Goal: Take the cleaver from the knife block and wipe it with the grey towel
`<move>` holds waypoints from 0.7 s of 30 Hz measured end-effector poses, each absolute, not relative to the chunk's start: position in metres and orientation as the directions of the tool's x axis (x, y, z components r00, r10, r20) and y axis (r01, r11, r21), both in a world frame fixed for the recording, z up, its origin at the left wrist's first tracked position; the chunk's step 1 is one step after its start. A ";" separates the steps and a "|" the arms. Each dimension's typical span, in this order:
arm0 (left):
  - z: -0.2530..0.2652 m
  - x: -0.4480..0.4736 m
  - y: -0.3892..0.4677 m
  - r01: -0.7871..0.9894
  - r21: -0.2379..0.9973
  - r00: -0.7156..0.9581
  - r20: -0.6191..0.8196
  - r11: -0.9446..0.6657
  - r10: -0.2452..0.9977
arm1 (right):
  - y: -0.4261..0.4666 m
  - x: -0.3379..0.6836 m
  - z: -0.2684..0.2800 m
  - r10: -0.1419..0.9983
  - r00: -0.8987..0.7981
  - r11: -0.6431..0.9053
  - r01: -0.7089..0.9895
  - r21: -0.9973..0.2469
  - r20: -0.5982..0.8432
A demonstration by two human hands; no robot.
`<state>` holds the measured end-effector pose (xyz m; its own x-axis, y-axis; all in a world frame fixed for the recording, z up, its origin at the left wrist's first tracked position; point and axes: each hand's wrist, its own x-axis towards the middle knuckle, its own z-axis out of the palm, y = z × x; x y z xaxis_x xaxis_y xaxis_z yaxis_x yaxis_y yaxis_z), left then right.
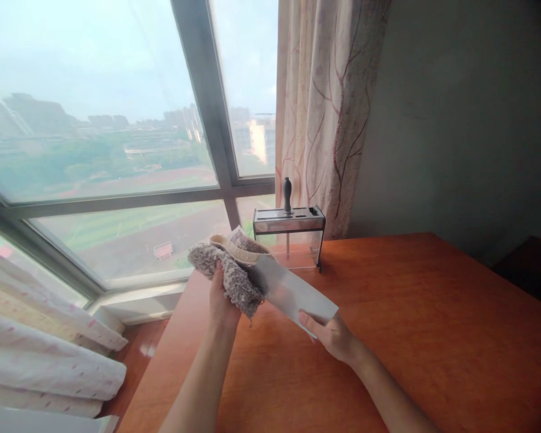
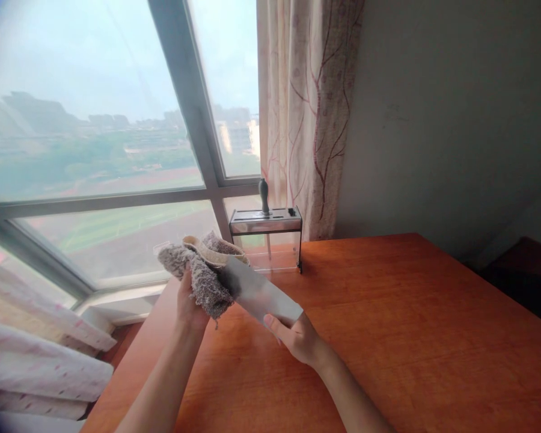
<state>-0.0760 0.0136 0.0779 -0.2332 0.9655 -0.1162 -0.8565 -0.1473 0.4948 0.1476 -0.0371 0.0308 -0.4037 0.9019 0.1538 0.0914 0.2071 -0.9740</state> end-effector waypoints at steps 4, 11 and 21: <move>0.079 -0.072 0.018 -0.848 0.510 -0.231 -0.111 -0.144 0.967 | -0.036 0.148 0.031 0.856 -0.413 0.441 0.273 -0.855 0.309; 0.072 -0.072 0.022 -0.677 0.687 -0.466 -0.122 -0.265 0.876 | -0.036 0.144 0.039 0.589 -0.603 0.800 0.527 -0.286 0.538; 0.083 -0.068 0.015 -0.784 0.608 -0.270 -0.155 -0.124 0.950 | -0.043 0.140 0.030 0.758 -0.430 0.642 0.367 -0.673 0.490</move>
<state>-0.0679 0.0150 0.0825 -0.2701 0.9503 -0.1546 -0.7841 -0.1239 0.6081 0.1405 -0.0435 0.0303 -0.4301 0.7585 0.4897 0.3666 0.6424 -0.6730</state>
